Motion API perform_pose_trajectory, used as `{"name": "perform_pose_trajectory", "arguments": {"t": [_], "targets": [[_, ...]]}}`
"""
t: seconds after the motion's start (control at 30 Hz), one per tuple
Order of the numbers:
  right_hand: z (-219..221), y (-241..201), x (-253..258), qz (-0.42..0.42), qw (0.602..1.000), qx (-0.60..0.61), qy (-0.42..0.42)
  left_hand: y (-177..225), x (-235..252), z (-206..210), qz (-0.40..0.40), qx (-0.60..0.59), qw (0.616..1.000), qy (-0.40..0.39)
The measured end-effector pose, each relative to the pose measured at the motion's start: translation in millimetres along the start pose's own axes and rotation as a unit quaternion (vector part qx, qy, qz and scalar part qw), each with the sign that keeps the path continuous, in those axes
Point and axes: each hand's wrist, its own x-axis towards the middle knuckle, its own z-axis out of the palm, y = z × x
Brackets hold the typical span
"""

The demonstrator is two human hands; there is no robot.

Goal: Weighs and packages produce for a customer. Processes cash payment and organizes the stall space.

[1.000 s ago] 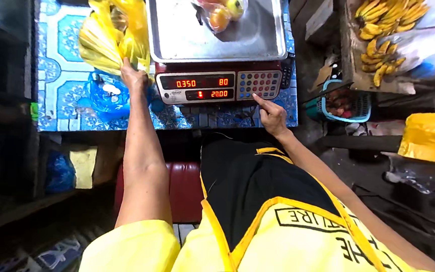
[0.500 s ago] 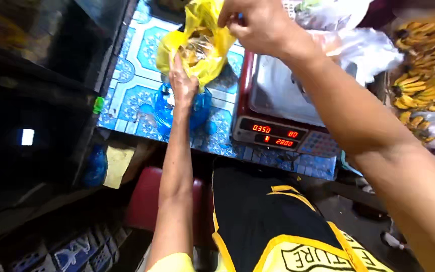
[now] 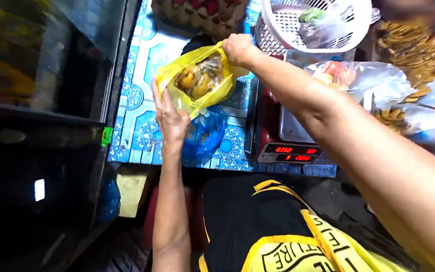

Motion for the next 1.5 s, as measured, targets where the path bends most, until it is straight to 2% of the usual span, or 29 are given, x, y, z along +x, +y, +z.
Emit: {"name": "perform_pose_trajectory", "arguments": {"t": [0.1,0.17,0.2,0.23,0.27,0.3,0.33,0.4,0.47,0.5,0.57,0.6,0.63,0.67,0.7,0.77,0.8,0.93,1.03,1.1,1.2,1.23,1.27,1.33,1.4,1.43,1.5], "targets": [[-27,17,-26,-0.038,0.996,0.077,0.019,11,39,-20,-0.014,-0.019,0.999,-0.025],[-37,35,-65,-0.129,0.974,0.154,0.102,20,60,-29,0.015,-0.054,0.998,-0.019],[-47,40,-99,-0.139,0.968,0.163,0.132,24,68,-32,0.037,-0.071,0.996,-0.027],[-72,40,-144,-0.072,0.986,0.117,0.097,30,73,-33,0.058,-0.076,0.995,-0.04],[-109,40,-187,0.054,0.995,0.066,-0.049,35,76,-33,0.074,-0.068,0.993,-0.055],[-76,88,-215,0.007,0.989,0.09,0.118,40,75,-32,0.082,-0.044,0.993,-0.067],[-50,140,-236,-0.006,0.974,0.121,0.193,44,73,-31,0.076,-0.011,0.994,-0.072],[-6,218,-275,0.099,0.962,0.174,0.188,46,69,-23,0.063,0.036,0.996,-0.059],[31,254,-294,0.235,0.931,0.242,0.143,48,64,-16,0.054,0.049,0.997,-0.039],[40,256,-293,0.266,0.919,0.272,0.103,49,60,-14,0.053,0.05,0.997,-0.04],[46,243,-289,0.264,0.913,0.3,0.086,51,59,-11,0.037,0.03,0.997,-0.053],[48,236,-290,0.239,0.916,0.291,0.137,52,60,-10,0.032,0.013,0.998,-0.056],[56,234,-289,0.179,0.91,0.29,0.236,52,62,-11,0.024,-0.007,0.998,-0.059],[63,237,-284,0.109,0.877,0.325,0.336,53,64,-12,0.01,-0.03,0.997,-0.066],[64,237,-274,0.038,0.821,0.4,0.405,53,65,-15,-0.004,-0.047,0.996,-0.075],[51,221,-253,-0.057,0.701,0.534,0.468,50,65,-20,-0.02,-0.074,0.993,-0.093],[37,209,-243,-0.077,0.67,0.564,0.477,48,66,-22,-0.02,-0.087,0.991,-0.095],[-21,175,-211,-0.17,0.653,0.598,0.433,40,73,-29,-0.025,-0.127,0.986,-0.102],[-67,125,-176,-0.215,0.637,0.626,0.395,45,80,-30,-0.022,-0.149,0.981,-0.126],[-76,94,-132,-0.279,0.62,0.643,0.351,49,85,-33,-0.037,-0.175,0.973,-0.146],[-62,42,-67,-0.325,0.58,0.712,0.226,48,91,-44,-0.068,-0.228,0.963,-0.124],[-56,28,-49,-0.333,0.586,0.715,0.184,50,95,-47,-0.064,-0.237,0.963,-0.111],[-51,15,-35,-0.344,0.617,0.692,0.148,51,100,-50,-0.053,-0.241,0.964,-0.1],[-45,-7,-18,-0.337,0.718,0.602,0.089,53,107,-53,-0.025,-0.25,0.965,-0.076],[-55,-13,-18,-0.342,0.818,0.46,0.051,54,113,-51,0.008,-0.264,0.962,-0.062],[-59,-6,-20,-0.372,0.831,0.408,0.074,54,114,-50,0.024,-0.269,0.961,-0.063],[-59,33,-17,-0.395,0.803,0.39,0.218,49,113,-47,0.043,-0.262,0.962,-0.065]]}}
